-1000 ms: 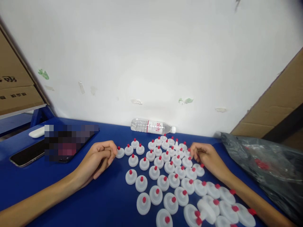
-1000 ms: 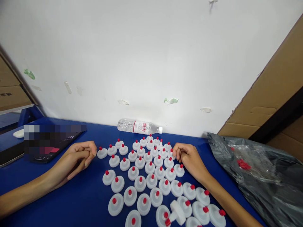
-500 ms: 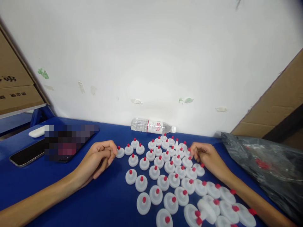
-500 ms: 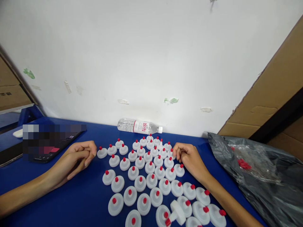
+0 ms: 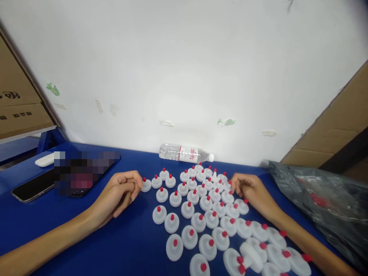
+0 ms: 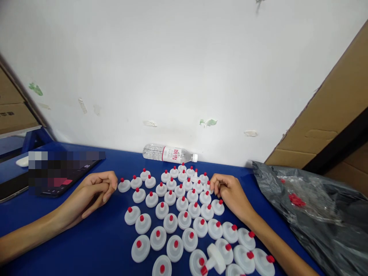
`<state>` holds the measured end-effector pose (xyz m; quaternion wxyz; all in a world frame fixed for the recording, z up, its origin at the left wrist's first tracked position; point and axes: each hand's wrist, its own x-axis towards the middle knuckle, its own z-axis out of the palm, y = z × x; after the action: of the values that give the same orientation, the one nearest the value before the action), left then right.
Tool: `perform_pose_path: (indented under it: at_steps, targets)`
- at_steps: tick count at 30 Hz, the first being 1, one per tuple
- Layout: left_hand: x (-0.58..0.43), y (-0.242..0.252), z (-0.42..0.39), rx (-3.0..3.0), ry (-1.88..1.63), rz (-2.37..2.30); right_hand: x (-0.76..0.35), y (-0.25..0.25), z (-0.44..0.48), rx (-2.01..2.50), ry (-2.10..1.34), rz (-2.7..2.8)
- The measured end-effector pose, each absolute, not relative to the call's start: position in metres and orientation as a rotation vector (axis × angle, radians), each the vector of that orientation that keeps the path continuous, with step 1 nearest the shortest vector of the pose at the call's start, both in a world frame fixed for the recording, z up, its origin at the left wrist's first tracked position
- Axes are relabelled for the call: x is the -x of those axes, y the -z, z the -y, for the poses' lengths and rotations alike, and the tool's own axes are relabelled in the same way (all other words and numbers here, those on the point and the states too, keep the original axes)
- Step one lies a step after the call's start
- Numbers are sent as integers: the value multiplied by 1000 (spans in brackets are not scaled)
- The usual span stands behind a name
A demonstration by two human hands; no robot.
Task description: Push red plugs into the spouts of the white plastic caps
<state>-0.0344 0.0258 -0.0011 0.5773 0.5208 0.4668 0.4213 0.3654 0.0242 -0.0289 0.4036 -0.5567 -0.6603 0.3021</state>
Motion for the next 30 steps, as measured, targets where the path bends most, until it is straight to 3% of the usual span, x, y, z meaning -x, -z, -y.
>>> perform_pose_path:
  at_steps: [30]
  targets:
    - [34,-1,-25,-1219,-984,-1104,-366,30,-24,1398,-748,1684]
